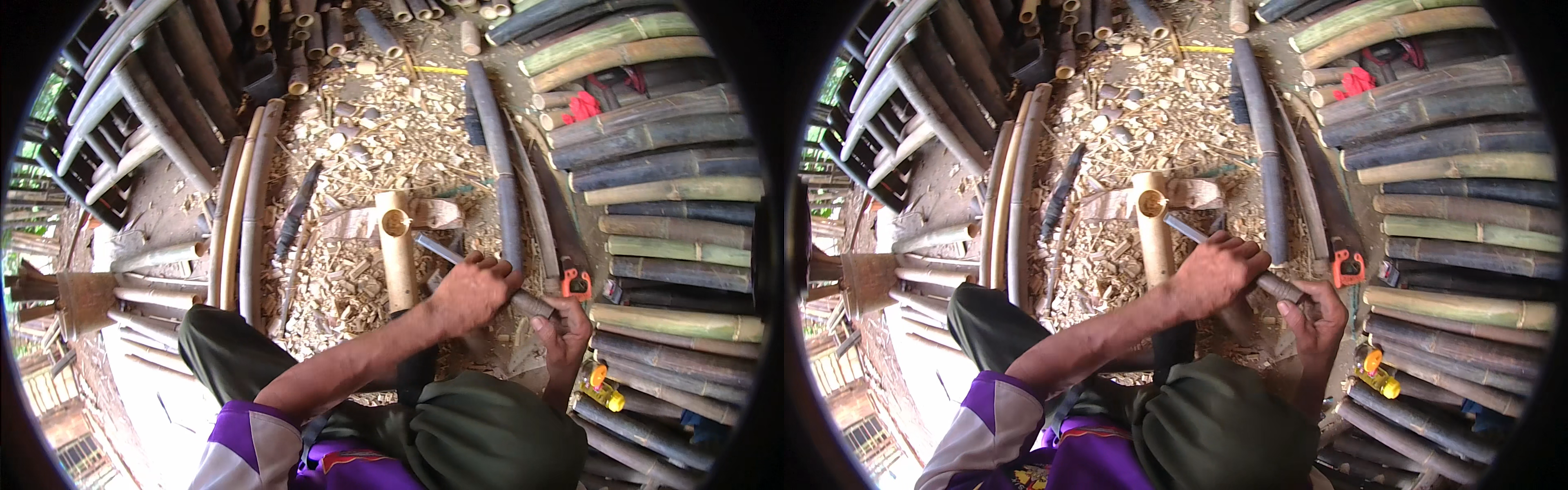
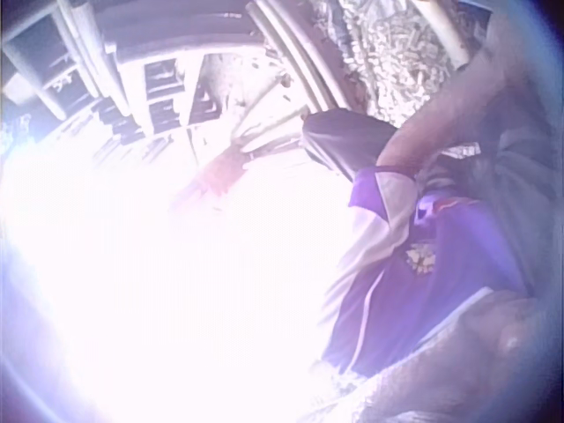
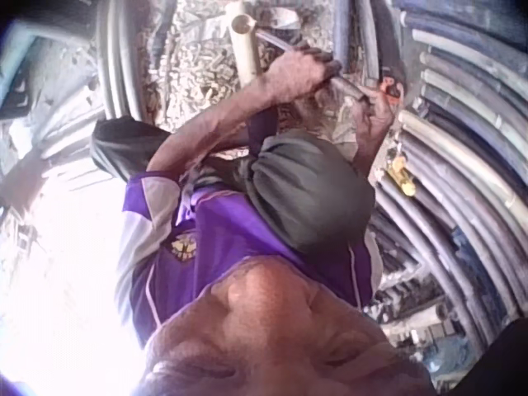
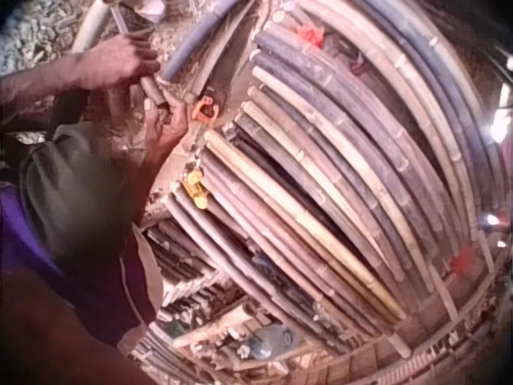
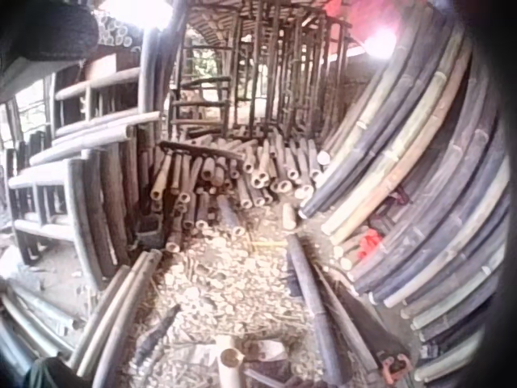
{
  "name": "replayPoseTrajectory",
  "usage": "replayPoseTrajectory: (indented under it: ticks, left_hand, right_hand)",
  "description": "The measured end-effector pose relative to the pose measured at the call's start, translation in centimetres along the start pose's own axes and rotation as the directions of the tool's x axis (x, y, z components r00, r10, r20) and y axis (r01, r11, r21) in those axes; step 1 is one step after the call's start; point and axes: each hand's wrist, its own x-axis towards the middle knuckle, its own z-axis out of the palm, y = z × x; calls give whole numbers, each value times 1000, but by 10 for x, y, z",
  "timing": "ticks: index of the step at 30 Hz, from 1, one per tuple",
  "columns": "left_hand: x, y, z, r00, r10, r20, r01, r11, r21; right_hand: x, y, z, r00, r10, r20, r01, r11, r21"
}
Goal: The person is carving a bamboo pole using a chisel and a wooden mallet. They repeatedly strike the chisel to hollow out the interior of the bamboo, then use a smaller tool to refine the opening.
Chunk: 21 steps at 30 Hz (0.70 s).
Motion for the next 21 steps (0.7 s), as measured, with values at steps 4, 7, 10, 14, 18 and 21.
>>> replayPoseTrajectory:
  ticks: [4, 7, 10, 14, 18, 21]
  left_hand:
    - [-4, -36, -8, 986, -163, -47, 153, 975, -163]
    - [-1, -56, 1, 959, -152, -239, 119, 982, -145]
    - [6, -75, 18, 963, -163, -214, 135, 981, -137]
    - [21, -87, 32, 959, -233, -161, 206, 964, -169]
    - [24, -88, 43, 926, -360, -110, 345, 929, -134]
    - [25, -92, 50, 919, -389, -69, 389, 921, -10]
  right_hand:
    - [8, 51, 40, 965, 260, -44, -251, 957, 148]
    - [-22, 109, 62, 899, 425, 108, -244, 689, -683]
    - [-64, 166, 79, 936, 313, 159, 16, 412, -911]
    - [-78, 197, 75, 955, 282, 93, -95, 587, -804]
    - [-80, 182, 67, 816, 563, 132, -569, 822, 16]
    - [-83, 152, 49, 692, 643, 328, -686, 444, 576]
